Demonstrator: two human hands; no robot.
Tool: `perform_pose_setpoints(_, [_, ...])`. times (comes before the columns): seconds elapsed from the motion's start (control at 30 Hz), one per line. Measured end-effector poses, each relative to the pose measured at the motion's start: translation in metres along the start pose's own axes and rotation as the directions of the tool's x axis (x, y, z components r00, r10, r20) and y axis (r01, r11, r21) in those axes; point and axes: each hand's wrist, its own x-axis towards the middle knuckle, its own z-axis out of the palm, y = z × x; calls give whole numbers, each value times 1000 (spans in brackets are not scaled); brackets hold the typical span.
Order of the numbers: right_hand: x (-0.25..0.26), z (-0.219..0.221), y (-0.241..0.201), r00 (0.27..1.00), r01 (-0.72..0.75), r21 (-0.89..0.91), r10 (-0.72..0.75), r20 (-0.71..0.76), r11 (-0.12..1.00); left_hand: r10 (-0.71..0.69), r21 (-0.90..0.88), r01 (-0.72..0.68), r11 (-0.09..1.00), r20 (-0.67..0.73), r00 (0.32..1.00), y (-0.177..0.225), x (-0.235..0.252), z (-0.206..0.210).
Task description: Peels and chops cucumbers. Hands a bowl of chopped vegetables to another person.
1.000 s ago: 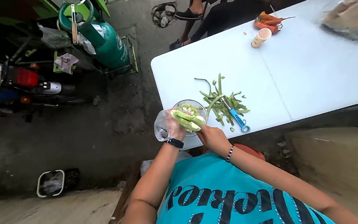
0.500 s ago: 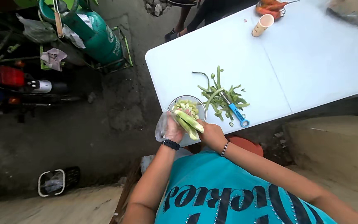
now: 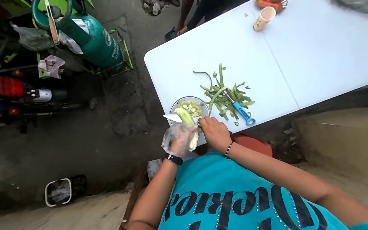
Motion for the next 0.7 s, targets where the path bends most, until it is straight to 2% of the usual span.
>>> perform_pose_setpoints(0.07, [-1, 2, 1, 1000, 15, 1, -15, 13, 1000, -38, 144, 39, 989, -13, 999, 4, 1, 2])
perform_pose_setpoints(0.17, [0, -1, 8, 998, 26, -16, -26, 49, 1000, -129, 176, 116, 978, 64, 990, 10, 0, 2])
perform_pose_setpoints(0.3, [2, -6, 32, 997, 72, -44, -71, 39, 996, -143, 188, 100, 977, 233, 962, 19, -8, -13])
perform_pose_setpoints(0.5, [2, -10, 47, 995, 91, -77, -94, -28, 993, -183, 328, 69, 942, 331, 926, 39, -11, -34])
perform_pose_setpoints(0.53, [2, -12, 51, 997, 66, -65, -68, -31, 996, -193, 329, 71, 942, 354, 915, 41, -13, -38])
perform_pose_setpoints(0.6, [4, -28, 67, 994, -108, -2, 108, 0, 994, -220, 334, 87, 939, 385, 896, 41, -19, -47])
perform_pose_setpoints(0.63, [6, -40, 82, 980, -201, 25, 201, 6, 979, -221, 366, 76, 927, 372, 902, 39, -22, -50])
perform_pose_setpoints(0.7, [5, -55, 110, 961, -275, 48, 276, -5, 960, -175, 529, 7, 849, 268, 947, 35, -24, -51])
